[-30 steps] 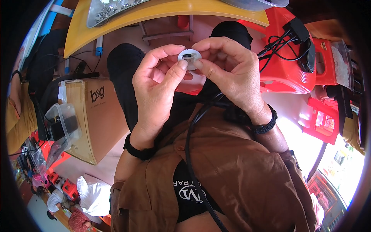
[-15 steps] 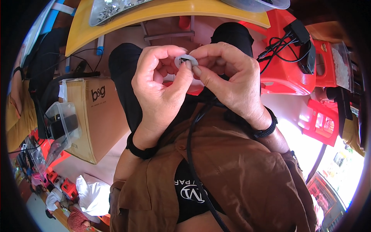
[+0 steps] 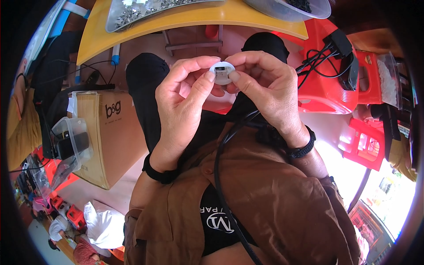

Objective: Assembling small shoe components by inserting metal eyelets into white plastic bases.

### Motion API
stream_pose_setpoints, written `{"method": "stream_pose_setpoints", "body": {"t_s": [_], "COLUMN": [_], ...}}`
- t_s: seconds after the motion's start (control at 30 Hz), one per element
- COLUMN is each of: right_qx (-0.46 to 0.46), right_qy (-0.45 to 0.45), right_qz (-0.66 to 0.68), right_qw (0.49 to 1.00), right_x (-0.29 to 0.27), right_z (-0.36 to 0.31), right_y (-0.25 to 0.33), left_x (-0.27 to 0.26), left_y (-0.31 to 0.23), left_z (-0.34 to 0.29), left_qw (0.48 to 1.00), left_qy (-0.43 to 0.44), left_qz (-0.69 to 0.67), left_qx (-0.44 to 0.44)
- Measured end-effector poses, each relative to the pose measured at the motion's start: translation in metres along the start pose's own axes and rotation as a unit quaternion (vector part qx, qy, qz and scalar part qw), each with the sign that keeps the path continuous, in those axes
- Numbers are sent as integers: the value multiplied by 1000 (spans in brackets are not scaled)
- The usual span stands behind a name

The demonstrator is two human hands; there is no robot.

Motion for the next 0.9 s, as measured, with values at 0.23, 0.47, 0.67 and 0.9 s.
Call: {"method": "stream_pose_setpoints", "body": {"t_s": [0.23, 0.47, 0.67, 0.9], "right_qx": [15, 15, 1, -54], "right_qy": [6, 77, 128, 239], "right_qz": [-73, -118, -191, -336], "right_qw": [997, 990, 973, 909], "right_x": [4, 16, 24, -6], "right_z": [3, 18, 48, 136], "right_y": [-2, 6, 19, 67], "left_x": [-9, -20, -34, -83], "left_y": [4, 1, 3, 44], "left_z": [4, 8, 21, 37], "left_qw": [1000, 1000, 997, 986], "left_qy": [-8, -16, -43, -138], "left_qz": [1, -16, 48, -87], "left_qx": [-16, 11, 38, -27]}}
Point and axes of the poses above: each hand's wrist, its own z-axis towards the middle knuckle, its own x-axis out of the palm, y = z × x, the point moved 3 cm from there along z, towards the middle knuckle, and after that the axes turned 7 degrees about -x, right-handed, at the moved point
